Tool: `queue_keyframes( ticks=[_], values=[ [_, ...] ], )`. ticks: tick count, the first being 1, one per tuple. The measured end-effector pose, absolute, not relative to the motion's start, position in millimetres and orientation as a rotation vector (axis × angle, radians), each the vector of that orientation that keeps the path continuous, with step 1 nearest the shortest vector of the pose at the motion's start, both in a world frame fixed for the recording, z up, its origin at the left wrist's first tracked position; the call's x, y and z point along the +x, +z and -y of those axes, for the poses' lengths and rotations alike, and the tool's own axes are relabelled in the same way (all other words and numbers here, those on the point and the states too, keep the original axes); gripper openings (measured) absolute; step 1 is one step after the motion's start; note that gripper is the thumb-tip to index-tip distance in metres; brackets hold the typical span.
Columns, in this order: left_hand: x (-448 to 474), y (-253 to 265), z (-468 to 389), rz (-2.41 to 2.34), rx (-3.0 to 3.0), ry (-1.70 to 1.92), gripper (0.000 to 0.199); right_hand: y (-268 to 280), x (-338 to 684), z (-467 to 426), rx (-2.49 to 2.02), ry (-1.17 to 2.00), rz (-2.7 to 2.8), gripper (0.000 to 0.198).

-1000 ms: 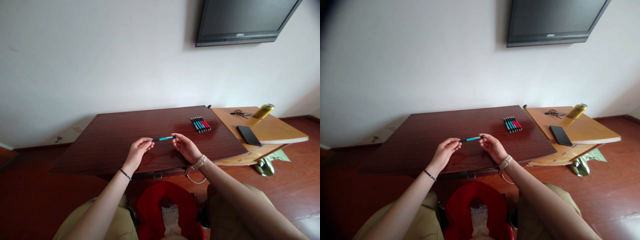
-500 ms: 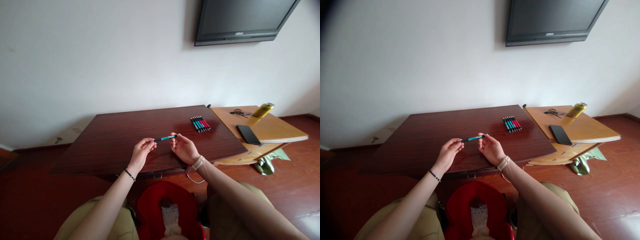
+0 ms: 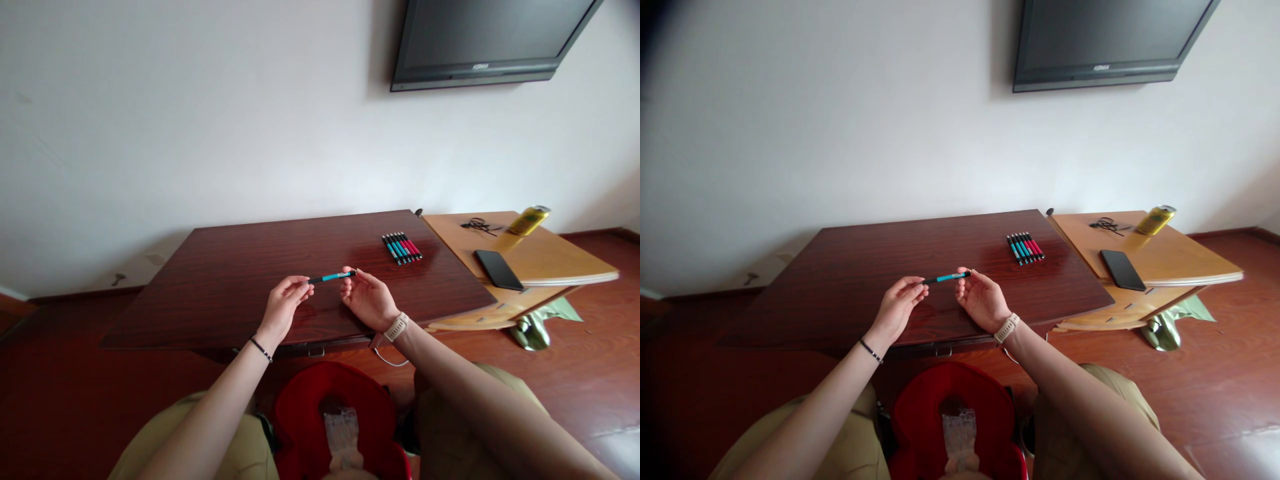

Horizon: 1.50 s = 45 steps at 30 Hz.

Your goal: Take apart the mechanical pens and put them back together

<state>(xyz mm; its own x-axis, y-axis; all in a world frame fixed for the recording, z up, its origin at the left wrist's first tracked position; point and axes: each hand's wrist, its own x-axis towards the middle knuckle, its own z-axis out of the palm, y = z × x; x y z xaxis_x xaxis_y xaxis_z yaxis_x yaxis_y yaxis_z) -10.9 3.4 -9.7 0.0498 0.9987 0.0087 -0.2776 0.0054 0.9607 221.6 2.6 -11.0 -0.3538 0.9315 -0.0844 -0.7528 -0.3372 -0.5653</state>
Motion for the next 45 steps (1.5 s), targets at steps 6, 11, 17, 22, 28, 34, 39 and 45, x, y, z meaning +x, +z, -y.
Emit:
queue_keyframes(
  ticks=[6, 11, 17, 22, 28, 34, 39, 45],
  values=[
    [-10, -9, -3, -0.960, 1.009, 1.290, 0.036, -11, 221, -3, -0.472, 1.911, 0.471, 0.021],
    [-10, -11, -4, -0.953, 0.989, 1.296, 0.036, -9, 221, -3, -0.488, 1.886, 0.530, 0.020],
    [-12, -12, -5, -0.943, 0.992, 1.305, 0.035, -9, 221, -3, -0.434, 1.914, 0.481, 0.018],
    [-13, -14, -6, -0.908, 0.945, 1.315, 0.035, -6, 223, -2, -0.372, 1.974, 0.430, 0.017],
    [-18, -22, -10, -0.846, 0.911, 1.341, 0.031, -1, 227, 0, -0.436, 1.950, 0.580, 0.023],
    [-21, -23, -13, -0.787, 0.834, 1.367, 0.029, -3, 237, -1, -0.708, 1.686, 0.924, 0.027],
    [-22, -22, -14, -0.763, 0.788, 1.381, 0.028, -4, 241, 0, -0.880, 1.489, 1.083, 0.031],
    [-22, -20, -11, -0.802, 0.826, 1.372, 0.033, -7, 243, 0, -0.964, 1.304, 1.267, 0.037]
  ],
)
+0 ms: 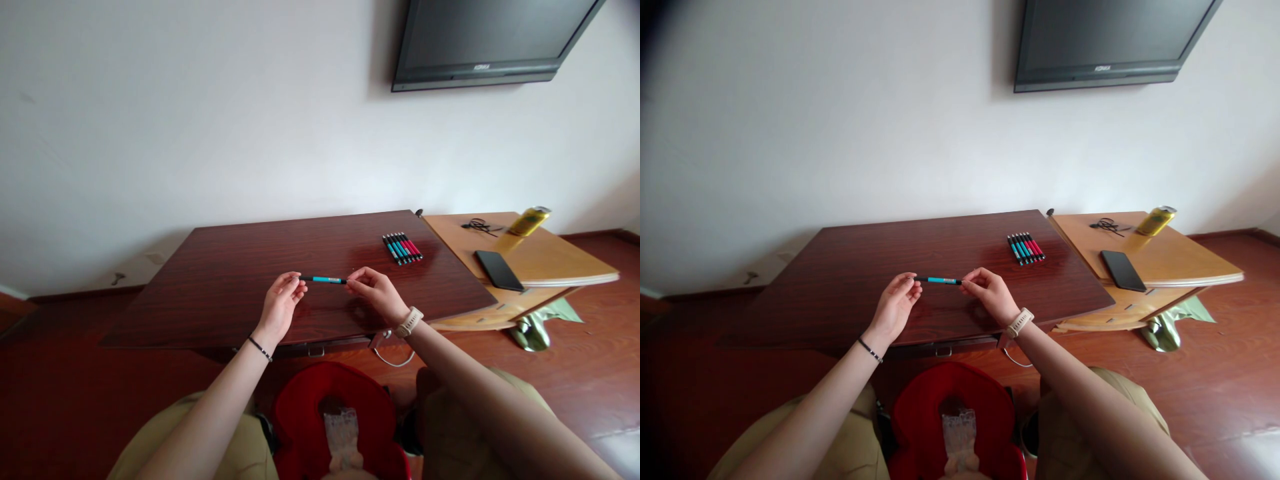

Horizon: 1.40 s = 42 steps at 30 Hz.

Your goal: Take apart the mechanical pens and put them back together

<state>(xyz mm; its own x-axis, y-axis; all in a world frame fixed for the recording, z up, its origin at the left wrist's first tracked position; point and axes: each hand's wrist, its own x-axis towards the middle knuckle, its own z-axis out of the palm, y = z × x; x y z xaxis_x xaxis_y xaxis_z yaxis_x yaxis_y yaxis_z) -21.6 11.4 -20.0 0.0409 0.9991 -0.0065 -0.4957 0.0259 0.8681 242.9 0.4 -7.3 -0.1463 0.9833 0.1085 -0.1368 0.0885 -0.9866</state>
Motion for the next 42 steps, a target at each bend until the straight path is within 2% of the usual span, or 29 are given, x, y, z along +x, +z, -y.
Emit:
queue_keyframes(
  ticks=[4, 9, 20, 27, 42],
  values=[
    [-21, -18, -9, -0.834, 0.872, 1.357, 0.047, -6, 253, -4, -1.061, 0.956, 1.434, 0.031],
    [-22, -18, -9, -0.821, 0.878, 1.338, 0.038, 5, 283, -12, -1.293, 0.438, 1.532, 0.023],
    [-20, -16, -6, -0.821, 0.948, 1.305, 0.029, -9, 359, -33, -1.700, -0.060, 1.502, 0.015],
    [-19, -15, -6, -0.821, 0.991, 1.295, 0.026, -14, 357, -27, -1.865, -0.160, 1.682, 0.014],
    [-18, -15, -6, -0.836, 1.023, 1.263, 0.023, -27, 347, -25, -1.807, 0.060, 1.871, 0.009]
  ],
)
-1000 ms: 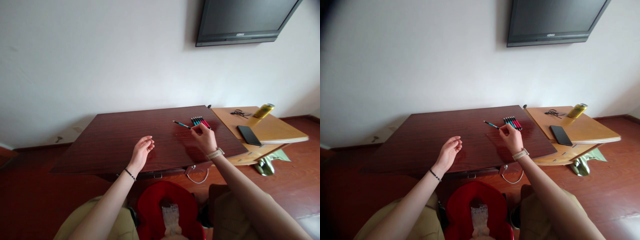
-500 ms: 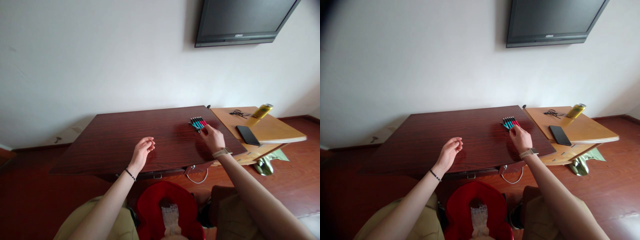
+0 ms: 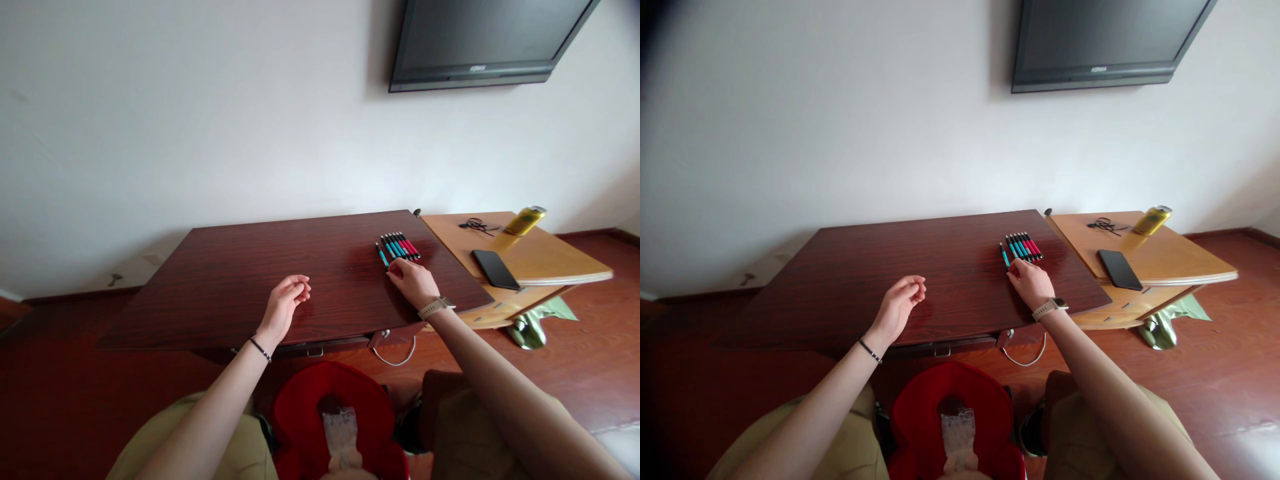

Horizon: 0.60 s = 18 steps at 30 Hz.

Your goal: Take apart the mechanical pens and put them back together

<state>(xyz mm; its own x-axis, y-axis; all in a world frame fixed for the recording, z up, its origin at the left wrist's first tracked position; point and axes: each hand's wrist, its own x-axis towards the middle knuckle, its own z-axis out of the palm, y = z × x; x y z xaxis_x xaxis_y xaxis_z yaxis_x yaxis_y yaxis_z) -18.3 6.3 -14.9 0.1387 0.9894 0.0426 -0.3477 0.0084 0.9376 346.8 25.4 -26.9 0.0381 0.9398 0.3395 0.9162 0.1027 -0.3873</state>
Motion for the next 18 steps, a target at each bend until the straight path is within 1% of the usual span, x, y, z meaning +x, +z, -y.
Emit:
queue_keyframes(
  ticks=[8, 14, 18],
  values=[
    [-19, -16, -6, -0.840, 1.033, 1.264, 0.022, -29, 349, -31, -1.886, 0.008, 1.797, 0.007],
    [-19, -17, -7, -0.844, 1.032, 1.264, 0.022, -27, 347, -37, -1.937, 0.094, 1.719, 0.005],
    [-19, -16, -6, -0.848, 1.037, 1.265, 0.022, -26, 347, -39, -2.004, 0.112, 1.711, 0.012]
  ],
)
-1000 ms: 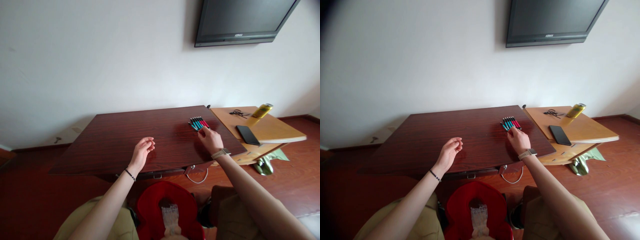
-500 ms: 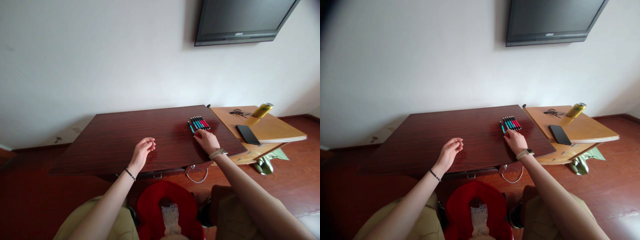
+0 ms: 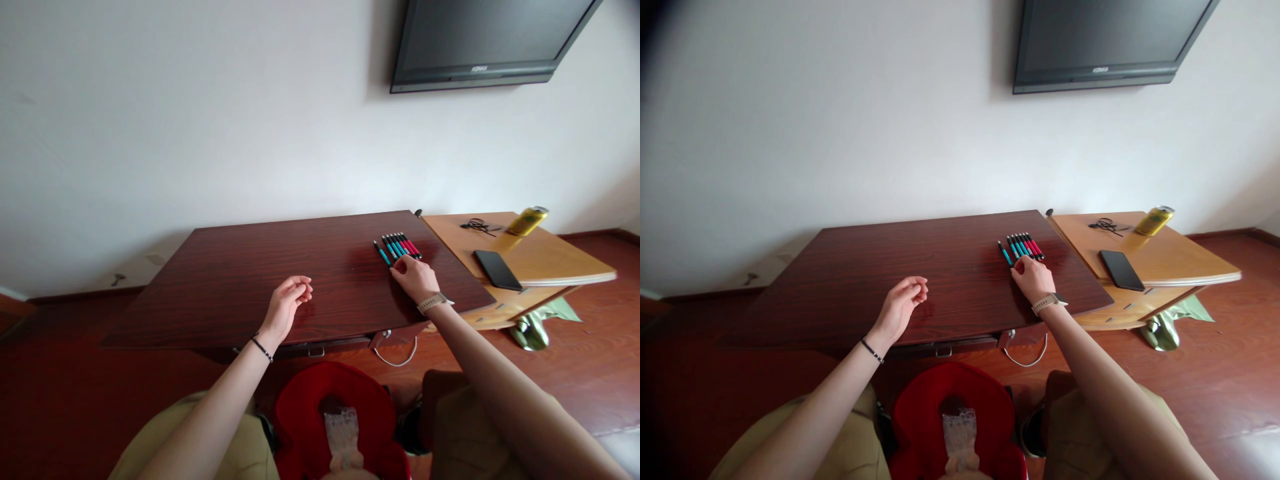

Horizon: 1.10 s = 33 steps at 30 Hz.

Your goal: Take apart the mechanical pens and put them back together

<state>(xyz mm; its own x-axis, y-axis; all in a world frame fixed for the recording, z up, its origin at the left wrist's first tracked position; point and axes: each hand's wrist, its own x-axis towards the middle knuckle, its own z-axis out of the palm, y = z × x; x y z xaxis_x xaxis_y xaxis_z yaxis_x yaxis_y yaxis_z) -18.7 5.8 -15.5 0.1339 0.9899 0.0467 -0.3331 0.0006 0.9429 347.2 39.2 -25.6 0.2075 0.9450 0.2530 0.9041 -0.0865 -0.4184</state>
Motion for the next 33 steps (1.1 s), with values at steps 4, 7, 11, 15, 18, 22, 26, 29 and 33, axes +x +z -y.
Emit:
queue_keyframes(
  ticks=[4, 7, 11, 15, 18, 22, 26, 29, 33],
  values=[
    [-17.0, -12.9, -4.0, -0.853, 1.042, 1.255, 0.022, -25.9, 345.1, -41.0, -2.126, 0.101, 1.737, 0.023],
    [-15.9, -11.5, -3.0, -0.858, 1.049, 1.255, 0.022, -26.8, 343.0, -42.4, -2.184, 0.062, 1.773, 0.028],
    [-15.6, -11.7, -2.4, -0.861, 1.062, 1.248, 0.023, -26.4, 341.3, -43.2, -2.220, 0.030, 1.786, 0.028],
    [-15.7, -12.2, -2.1, -0.868, 1.072, 1.246, 0.022, -24.4, 340.4, -42.9, -2.229, 0.014, 1.771, 0.028],
    [-15.4, -11.6, -2.0, -0.870, 1.077, 1.245, 0.022, -23.4, 339.9, -42.8, -2.222, 0.014, 1.773, 0.031],
    [-14.9, -10.8, -1.9, -0.869, 1.084, 1.240, 0.022, -23.4, 339.7, -42.8, -2.242, 0.063, 1.779, 0.032],
    [-15.1, -11.3, -1.7, -0.879, 1.098, 1.238, 0.023, -23.9, 339.7, -42.5, -2.260, 0.059, 1.786, 0.029],
    [-15.7, -12.2, -1.6, -0.881, 1.106, 1.231, 0.024, -23.8, 339.5, -43.0, -2.268, 0.041, 1.782, 0.028],
    [-16.1, -12.8, -1.5, -0.884, 1.114, 1.226, 0.024, -22.7, 339.0, -44.1, -2.283, 0.051, 1.765, 0.030]
  ],
)
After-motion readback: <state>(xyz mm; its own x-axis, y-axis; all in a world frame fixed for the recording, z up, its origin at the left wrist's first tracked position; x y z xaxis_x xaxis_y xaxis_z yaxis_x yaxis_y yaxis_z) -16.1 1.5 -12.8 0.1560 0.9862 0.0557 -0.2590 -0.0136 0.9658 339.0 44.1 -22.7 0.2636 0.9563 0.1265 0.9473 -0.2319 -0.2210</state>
